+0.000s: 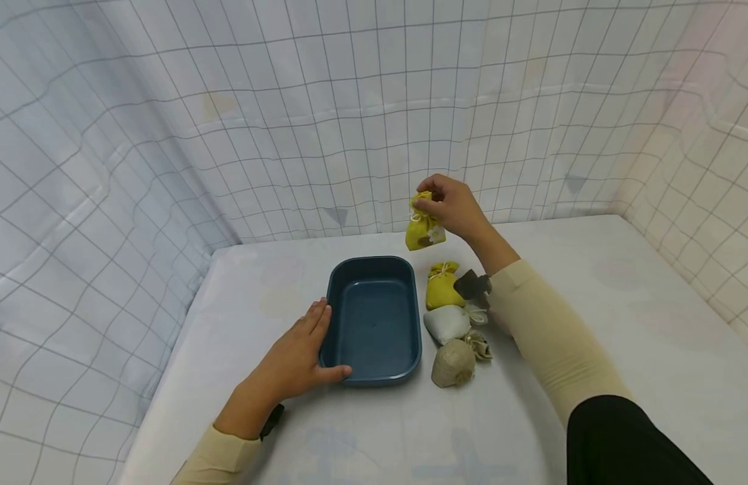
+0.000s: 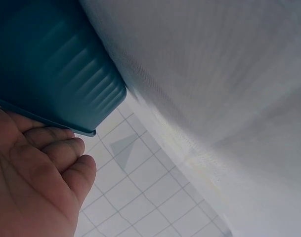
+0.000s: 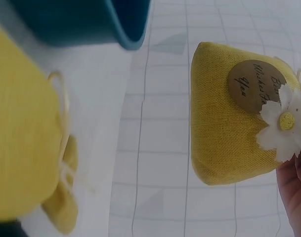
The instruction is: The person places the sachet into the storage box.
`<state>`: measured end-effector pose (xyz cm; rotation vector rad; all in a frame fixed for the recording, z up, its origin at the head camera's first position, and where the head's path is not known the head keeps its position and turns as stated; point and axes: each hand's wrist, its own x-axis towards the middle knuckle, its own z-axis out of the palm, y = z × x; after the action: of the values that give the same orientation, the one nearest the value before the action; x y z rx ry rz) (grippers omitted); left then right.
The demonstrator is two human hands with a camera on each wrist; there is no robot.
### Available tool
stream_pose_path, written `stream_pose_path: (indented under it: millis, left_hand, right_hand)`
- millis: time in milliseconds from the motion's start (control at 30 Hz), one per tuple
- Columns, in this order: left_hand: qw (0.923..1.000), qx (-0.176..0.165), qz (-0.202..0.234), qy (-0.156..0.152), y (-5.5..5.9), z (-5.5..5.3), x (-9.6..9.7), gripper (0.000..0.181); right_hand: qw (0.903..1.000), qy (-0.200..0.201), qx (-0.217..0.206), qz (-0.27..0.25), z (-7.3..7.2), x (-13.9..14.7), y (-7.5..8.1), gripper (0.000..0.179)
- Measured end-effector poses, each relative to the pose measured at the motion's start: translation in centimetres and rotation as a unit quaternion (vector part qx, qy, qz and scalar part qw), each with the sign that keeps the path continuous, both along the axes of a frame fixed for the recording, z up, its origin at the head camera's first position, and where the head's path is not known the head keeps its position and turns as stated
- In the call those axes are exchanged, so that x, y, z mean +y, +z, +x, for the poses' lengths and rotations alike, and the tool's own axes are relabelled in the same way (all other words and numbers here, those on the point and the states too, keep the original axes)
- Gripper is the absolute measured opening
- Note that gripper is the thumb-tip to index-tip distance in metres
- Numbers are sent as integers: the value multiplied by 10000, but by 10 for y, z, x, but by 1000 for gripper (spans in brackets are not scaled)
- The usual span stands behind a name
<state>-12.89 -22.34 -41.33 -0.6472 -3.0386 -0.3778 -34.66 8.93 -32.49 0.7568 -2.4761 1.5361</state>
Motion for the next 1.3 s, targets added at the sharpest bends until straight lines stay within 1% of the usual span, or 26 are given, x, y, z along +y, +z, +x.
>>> stream_pose_path:
  millis: [367, 633, 867, 1133, 1300]
  left_hand:
    - [10000, -33, -35, 22, 1, -1, 0, 117]
    - [10000, 22, -18, -12, -2, -2, -1, 118]
    - [9999, 90, -50, -6, -3, -2, -1, 119]
    - [9998, 73, -148, 72, 1, -1, 3, 121]
    - [9999, 37, -104, 29, 3, 0, 5, 118]
  right_hand:
    - [9998, 123, 21, 132, 12, -36, 3, 22]
    - [9996, 275, -61, 84, 18, -62, -1, 23]
    - [9994, 309, -51, 119, 22, -80, -9, 25]
    - [9984, 524, 174, 115, 30, -100, -21, 25]
    - [9991, 404, 120, 75, 34, -109, -33, 23]
